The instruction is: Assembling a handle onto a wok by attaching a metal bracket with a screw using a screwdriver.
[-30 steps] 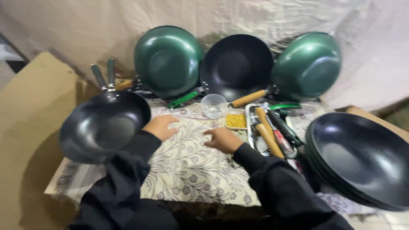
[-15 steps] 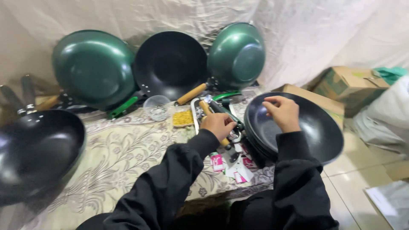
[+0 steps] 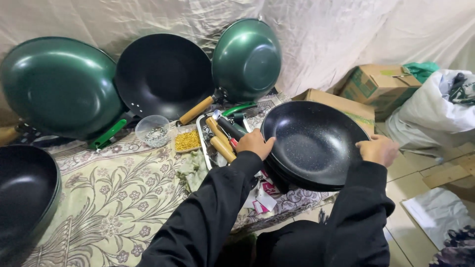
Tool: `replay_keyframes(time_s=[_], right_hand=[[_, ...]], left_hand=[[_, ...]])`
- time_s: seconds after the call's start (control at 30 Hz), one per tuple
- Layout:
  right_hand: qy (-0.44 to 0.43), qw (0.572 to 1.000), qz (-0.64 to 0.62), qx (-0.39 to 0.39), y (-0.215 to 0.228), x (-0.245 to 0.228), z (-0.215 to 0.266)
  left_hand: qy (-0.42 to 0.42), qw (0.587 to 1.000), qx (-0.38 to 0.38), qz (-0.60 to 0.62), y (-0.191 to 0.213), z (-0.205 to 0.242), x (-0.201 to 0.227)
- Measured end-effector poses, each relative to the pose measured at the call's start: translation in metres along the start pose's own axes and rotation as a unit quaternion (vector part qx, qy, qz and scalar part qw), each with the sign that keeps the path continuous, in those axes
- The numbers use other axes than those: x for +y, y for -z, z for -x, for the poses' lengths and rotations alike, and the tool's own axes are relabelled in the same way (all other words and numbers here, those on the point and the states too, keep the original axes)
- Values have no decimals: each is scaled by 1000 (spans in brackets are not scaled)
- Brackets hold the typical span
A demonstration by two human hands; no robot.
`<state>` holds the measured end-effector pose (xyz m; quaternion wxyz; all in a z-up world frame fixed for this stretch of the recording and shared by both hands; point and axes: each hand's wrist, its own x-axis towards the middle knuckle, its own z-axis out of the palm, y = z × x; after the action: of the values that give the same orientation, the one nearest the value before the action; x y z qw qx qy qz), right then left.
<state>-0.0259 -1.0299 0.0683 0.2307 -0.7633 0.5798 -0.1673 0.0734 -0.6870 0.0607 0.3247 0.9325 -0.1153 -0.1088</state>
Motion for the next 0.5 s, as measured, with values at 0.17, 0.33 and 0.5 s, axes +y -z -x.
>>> replay_keyframes(time_s=[0.17,0.33,0.5], right_hand=[[23,1000,-11,0,-33,43,-54],[32,999,-18,29,-31,50,-59],[-3,993,-121,14,-15,47,-38]], left_hand=[[20,1000,-16,-4,3,-7,2],[16,1000,-23,0,-2,-14,0],[-20,999,-32,-6,-15,-31,-8]])
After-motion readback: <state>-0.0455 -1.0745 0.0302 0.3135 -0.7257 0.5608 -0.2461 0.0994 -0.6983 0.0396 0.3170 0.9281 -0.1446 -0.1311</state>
